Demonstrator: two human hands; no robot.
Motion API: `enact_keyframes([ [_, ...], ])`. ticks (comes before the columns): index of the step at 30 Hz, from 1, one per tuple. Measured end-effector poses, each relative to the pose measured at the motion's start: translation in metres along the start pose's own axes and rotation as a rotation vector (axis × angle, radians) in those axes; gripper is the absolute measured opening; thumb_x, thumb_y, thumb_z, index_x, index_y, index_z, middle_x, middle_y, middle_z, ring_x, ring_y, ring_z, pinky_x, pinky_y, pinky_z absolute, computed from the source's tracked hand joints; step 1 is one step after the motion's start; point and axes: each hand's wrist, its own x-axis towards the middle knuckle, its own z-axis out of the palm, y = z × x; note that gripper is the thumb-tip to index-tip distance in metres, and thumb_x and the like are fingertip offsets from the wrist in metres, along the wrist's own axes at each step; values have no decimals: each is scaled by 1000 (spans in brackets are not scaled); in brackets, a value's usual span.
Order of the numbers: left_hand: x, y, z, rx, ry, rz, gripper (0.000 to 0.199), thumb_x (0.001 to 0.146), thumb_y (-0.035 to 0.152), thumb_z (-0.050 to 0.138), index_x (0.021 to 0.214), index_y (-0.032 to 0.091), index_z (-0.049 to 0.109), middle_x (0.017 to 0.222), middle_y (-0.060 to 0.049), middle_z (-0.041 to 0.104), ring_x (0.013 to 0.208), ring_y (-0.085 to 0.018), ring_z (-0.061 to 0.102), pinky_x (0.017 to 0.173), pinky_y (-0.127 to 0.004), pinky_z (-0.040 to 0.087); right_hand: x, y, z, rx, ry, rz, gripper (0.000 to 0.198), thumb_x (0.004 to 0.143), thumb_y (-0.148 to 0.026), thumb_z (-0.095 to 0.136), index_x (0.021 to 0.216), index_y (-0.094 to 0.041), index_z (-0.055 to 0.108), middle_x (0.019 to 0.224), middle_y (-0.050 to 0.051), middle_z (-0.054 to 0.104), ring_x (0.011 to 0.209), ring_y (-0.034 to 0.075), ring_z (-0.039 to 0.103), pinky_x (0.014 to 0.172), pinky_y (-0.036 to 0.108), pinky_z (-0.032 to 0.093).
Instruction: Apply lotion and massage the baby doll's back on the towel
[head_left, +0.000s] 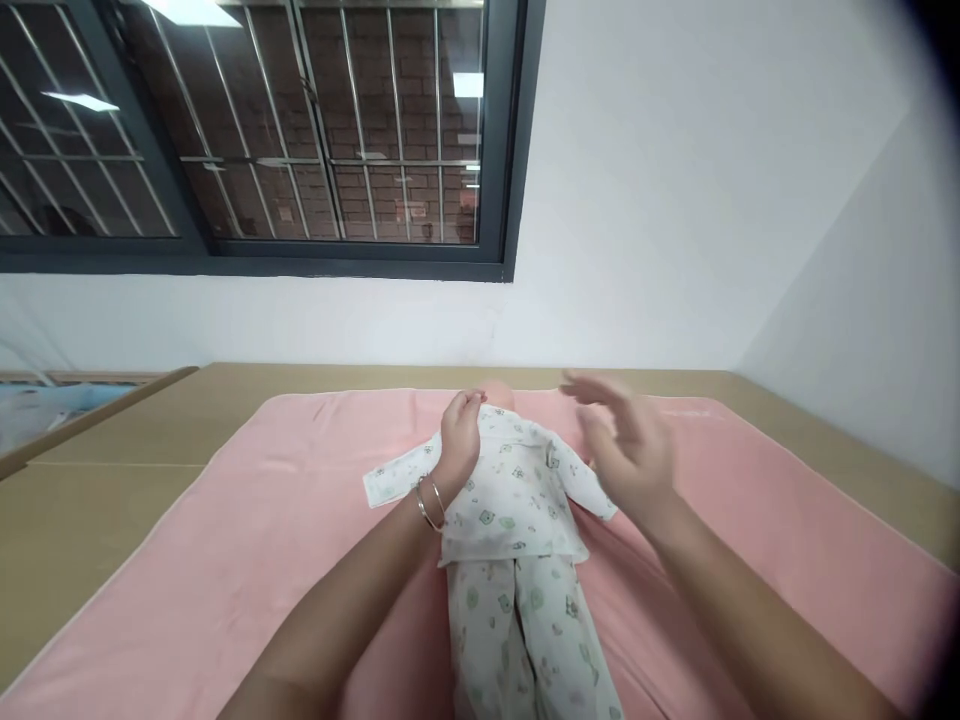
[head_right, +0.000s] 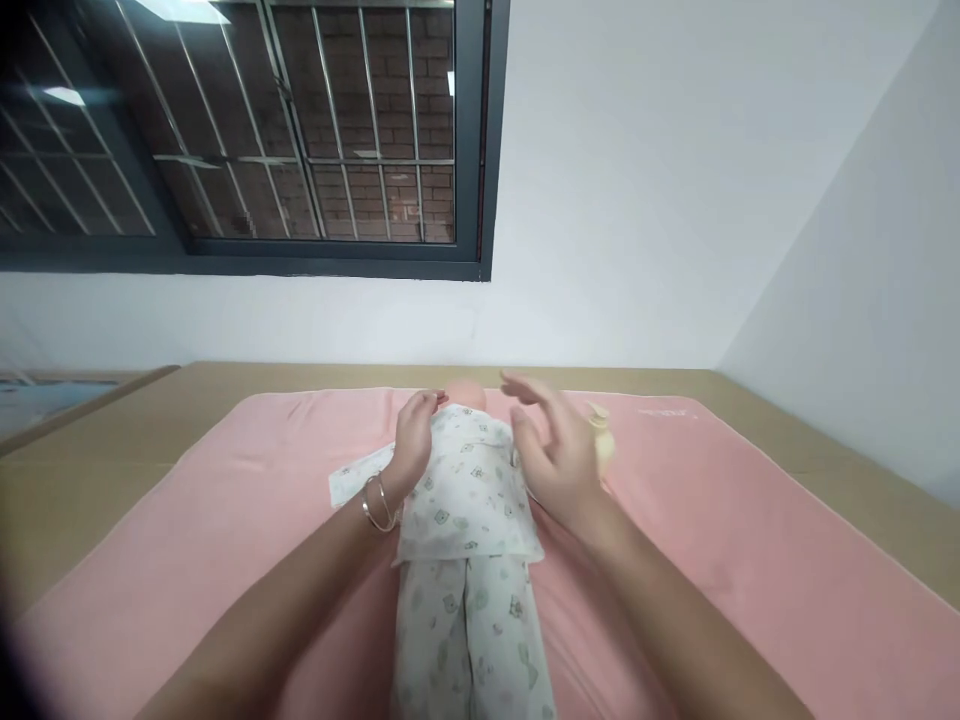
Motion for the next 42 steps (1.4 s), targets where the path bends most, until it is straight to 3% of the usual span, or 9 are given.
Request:
enact_keyframes([
  [4, -16, -35, -1, 110, -2, 116, 28, 94, 38, 41, 100, 21, 62, 109, -7, 65, 110, -22, 57, 100, -37, 40, -11, 43, 48, -61, -264, 194, 37, 88, -22, 44, 123, -21, 58, 125, 8, 60, 115, 23, 56, 98, 43, 47],
  [9, -24, -53, -4, 127, 41, 137, 33, 97, 42, 35, 105, 23, 61, 113, -6, 64, 113, -21, 56, 102, -37, 40, -24, 67, 99, -243, -458, 159, 43, 91, -26, 41, 131, -15, 53, 138, 11, 50, 130, 24, 42, 111, 42, 32],
  [13, -21, -60, -4, 105, 69, 119, 34, 97, 43, 34, 110, 23, 59, 119, -7, 61, 117, -21, 54, 103, -36, 39, -31, 63, 114, -387, -589, 80, 46, 96, -32, 36, 137, -13, 48, 147, 14, 38, 138, 28, 30, 114, 48, 22],
  [23, -22, -57, -5, 159, 41, 158, 35, 96, 45, 35, 110, 23, 59, 117, -7, 62, 115, -21, 55, 102, -36, 39, -50, 74, 86, -274, -664, 20, 51, 100, -43, 30, 145, -21, 36, 155, 4, 23, 144, 21, 14, 117, 45, 16],
  [28, -21, -57, -3, 185, 28, 166, 35, 95, 45, 37, 112, 23, 58, 121, -7, 61, 118, -22, 53, 104, -36, 38, -28, 77, 102, -397, -621, 195, 52, 100, -43, 28, 142, -15, 40, 148, 12, 36, 139, 27, 28, 114, 48, 19],
  [32, -12, -55, -3, 201, 72, 34, 34, 94, 46, 37, 105, 22, 58, 117, -8, 63, 118, -23, 53, 106, -37, 36, -29, 60, 108, -434, -607, 199, 58, 97, -44, 36, 144, -9, 37, 150, 18, 29, 141, 32, 22, 114, 50, 18],
  [36, 1, -44, 3, 182, 103, -82, 27, 90, 44, 45, 97, 22, 59, 117, -11, 63, 125, -29, 48, 111, -49, 27, -56, 47, 77, -346, -677, -21, 54, 97, -40, 38, 145, -15, 36, 154, 9, 24, 143, 27, 16, 115, 45, 20],
  [38, 6, -33, 14, 143, 103, -119, 24, 87, 42, 52, 100, 23, 58, 125, -11, 60, 132, -31, 40, 114, -52, 19, -67, 47, 50, -308, -685, -100, 47, 96, -35, 40, 139, -19, 45, 149, 7, 35, 140, 24, 27, 115, 43, 25],
  [42, 6, -7, 62, -34, -4, -178, 22, 87, 35, 53, 105, 24, 59, 139, -7, 51, 138, -24, 34, 116, -40, 20, -62, 54, -6, -337, -376, -45, 41, 89, -19, 39, 126, -21, 58, 131, 5, 57, 126, 19, 48, 110, 39, 36],
])
